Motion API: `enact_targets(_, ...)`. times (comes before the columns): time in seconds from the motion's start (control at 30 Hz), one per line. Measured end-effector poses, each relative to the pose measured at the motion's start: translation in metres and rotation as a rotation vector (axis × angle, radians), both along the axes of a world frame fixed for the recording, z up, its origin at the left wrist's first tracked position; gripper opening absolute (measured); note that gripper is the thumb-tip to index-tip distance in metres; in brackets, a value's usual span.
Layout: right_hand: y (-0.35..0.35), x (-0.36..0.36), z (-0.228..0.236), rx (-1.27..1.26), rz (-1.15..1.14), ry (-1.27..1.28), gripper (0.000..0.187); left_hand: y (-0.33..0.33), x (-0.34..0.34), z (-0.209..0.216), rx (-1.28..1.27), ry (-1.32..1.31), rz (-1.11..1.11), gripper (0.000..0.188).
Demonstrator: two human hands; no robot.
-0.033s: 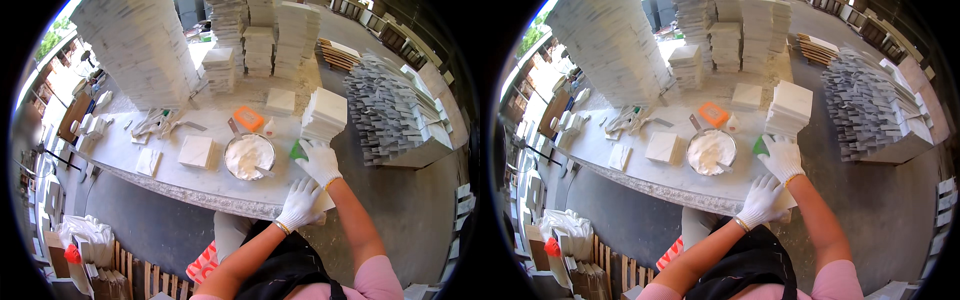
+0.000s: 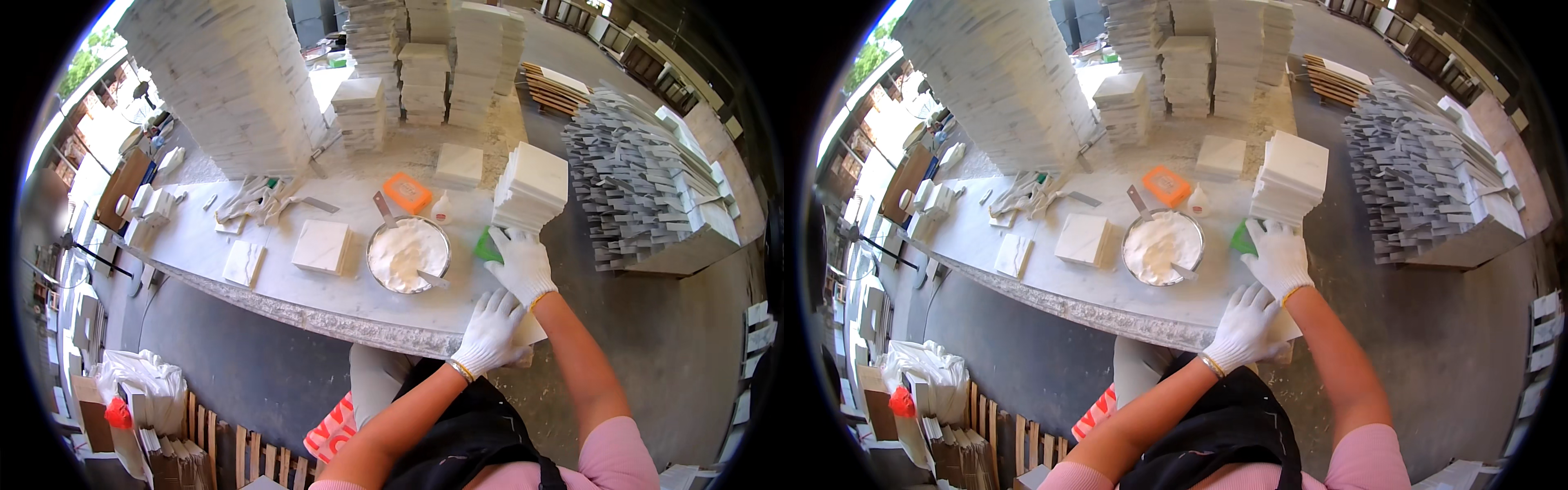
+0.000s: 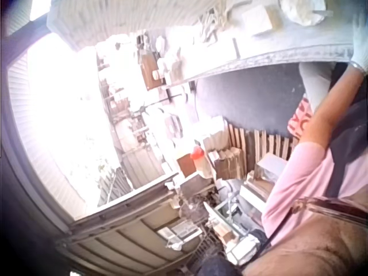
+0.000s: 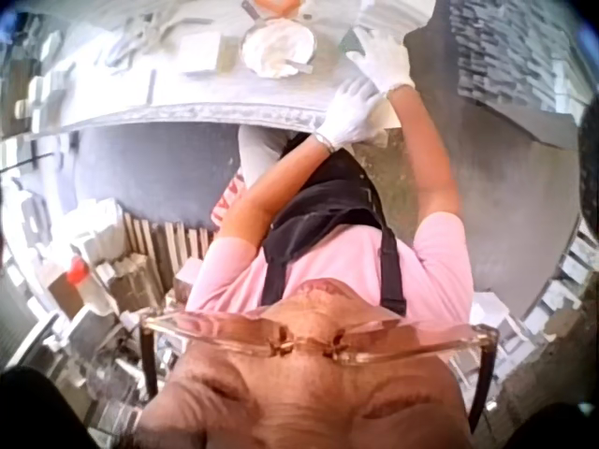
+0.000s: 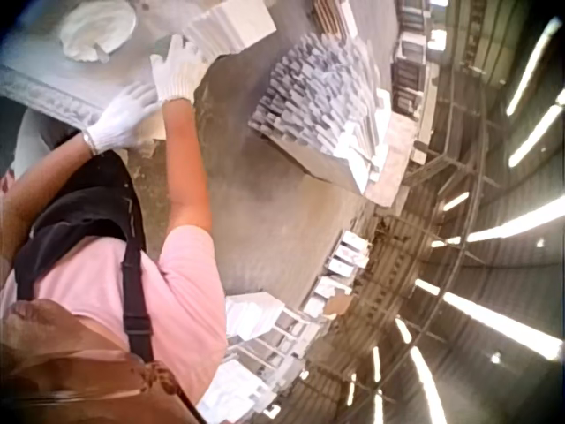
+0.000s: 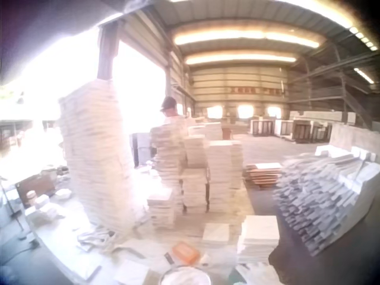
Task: The person applies a white paste to the edges of small white rectangular tiles using a metal spatula, then smooths and cleans the edges with a green sponge. The person handles tiles one at a time, repeating the process across multiple units.
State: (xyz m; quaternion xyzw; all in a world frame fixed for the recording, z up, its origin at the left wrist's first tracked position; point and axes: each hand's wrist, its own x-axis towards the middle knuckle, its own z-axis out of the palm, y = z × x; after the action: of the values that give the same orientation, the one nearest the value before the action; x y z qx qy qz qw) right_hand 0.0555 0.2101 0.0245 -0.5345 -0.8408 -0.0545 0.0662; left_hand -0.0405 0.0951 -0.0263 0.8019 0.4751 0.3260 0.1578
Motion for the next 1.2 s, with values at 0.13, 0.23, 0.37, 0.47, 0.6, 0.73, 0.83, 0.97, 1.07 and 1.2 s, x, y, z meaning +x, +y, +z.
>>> enact_targets(0.13,-0.003,0.008,0.009,-0.158,-0.019,0.077,0.060,0.003,0.000,0.002,-0.014,0.011,-0.015,0.076)
enact_targets(0.23,-0.008,0.036,0.022,-0.256,-0.036,0.302,0.058,0.005,0.001,0.003,0.018,0.001,-0.010,0.076)
enact_targets(0.37,-0.039,0.109,0.027,-0.302,-0.194,0.816,0.063,0.004,0.006,0.008,-0.021,0.021,0.001,0.073)
enact_targets(0.47,-0.082,0.151,0.007,-0.478,-0.283,1.209,0.062,0.005,0.011,0.005,-0.011,0.059,-0.011,0.071)
enact_targets(0.6,-0.125,0.148,-0.030,-0.630,-0.337,1.494,0.064,0.003,0.010,-0.003,-0.008,0.087,-0.007,0.071)
enact_targets(0.73,-0.130,0.120,-0.051,-0.587,-0.341,1.617,0.070,0.003,0.011,0.001,-0.028,0.111,-0.007,0.071)
enact_targets(0.83,-0.118,0.122,-0.062,-0.583,-0.311,1.679,0.070,0.003,0.013,-0.003,-0.021,0.120,-0.001,0.071)
enact_targets(0.97,-0.128,0.131,-0.054,-0.647,-0.309,1.683,0.070,0.004,0.012,-0.004,0.004,0.114,-0.002,0.072)
enact_targets(1.07,-0.146,0.136,-0.048,-0.627,-0.292,1.630,0.069,0.005,0.013,0.005,-0.018,0.111,-0.012,0.071)
enact_targets(1.2,-0.139,0.130,-0.059,-0.591,-0.356,1.592,0.068,0.015,0.015,0.005,-0.021,0.104,-0.108,0.072)
